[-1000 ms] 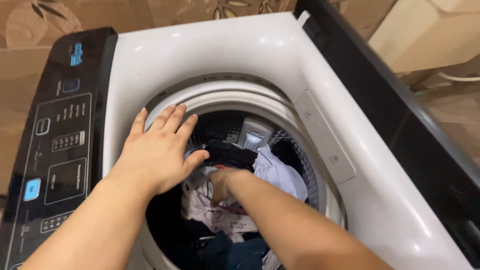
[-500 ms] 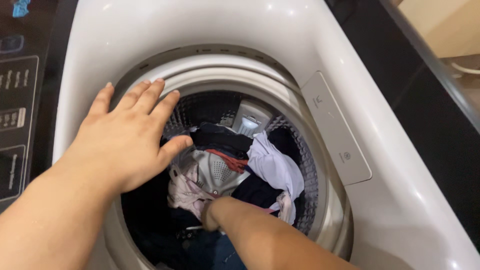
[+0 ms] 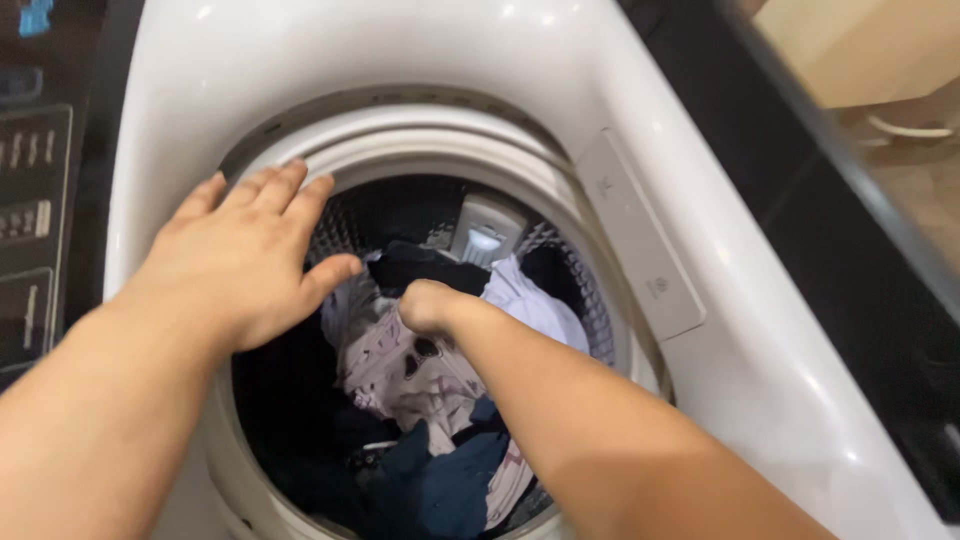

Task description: The person opens the top-loading washing machine and removes wet clothes one by one, placing them into a yellow laundry basket. Items include shirts, pants, and patterned garments. The person handles each piece individually and transfers it to the basket.

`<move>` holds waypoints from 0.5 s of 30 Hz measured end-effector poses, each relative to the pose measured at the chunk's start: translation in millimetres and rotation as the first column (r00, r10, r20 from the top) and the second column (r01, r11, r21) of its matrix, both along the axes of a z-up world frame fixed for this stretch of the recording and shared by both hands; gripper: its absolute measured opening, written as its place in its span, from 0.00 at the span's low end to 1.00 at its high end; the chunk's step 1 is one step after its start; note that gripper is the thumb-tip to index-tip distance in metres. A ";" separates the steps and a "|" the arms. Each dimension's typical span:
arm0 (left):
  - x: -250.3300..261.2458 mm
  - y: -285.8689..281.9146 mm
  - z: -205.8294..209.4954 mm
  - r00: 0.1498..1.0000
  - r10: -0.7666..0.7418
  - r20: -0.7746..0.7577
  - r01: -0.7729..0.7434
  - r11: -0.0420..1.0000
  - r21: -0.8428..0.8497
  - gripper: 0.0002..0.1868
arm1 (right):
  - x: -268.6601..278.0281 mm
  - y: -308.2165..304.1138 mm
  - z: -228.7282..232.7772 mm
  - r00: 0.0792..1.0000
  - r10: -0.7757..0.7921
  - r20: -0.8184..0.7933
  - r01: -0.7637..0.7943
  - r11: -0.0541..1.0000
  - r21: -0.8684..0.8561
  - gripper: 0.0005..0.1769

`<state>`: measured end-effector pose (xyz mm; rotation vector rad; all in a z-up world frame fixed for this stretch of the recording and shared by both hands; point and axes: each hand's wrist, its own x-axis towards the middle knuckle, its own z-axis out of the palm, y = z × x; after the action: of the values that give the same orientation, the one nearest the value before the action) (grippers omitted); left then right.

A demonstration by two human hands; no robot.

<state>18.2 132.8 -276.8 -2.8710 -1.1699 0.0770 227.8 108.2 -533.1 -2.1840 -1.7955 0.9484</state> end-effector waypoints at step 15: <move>19.4 -25.2 12.8 0.855 0.139 0.500 0.221 0.773 -0.594 0.46 | -35.7 -28.3 334.7 0.623 -0.345 -0.702 0.544 0.836 0.072 0.17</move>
<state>37.6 107.6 -264.0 -3.6837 -1.3597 -0.4287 192.1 79.9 -198.4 -1.6595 -0.9036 1.0735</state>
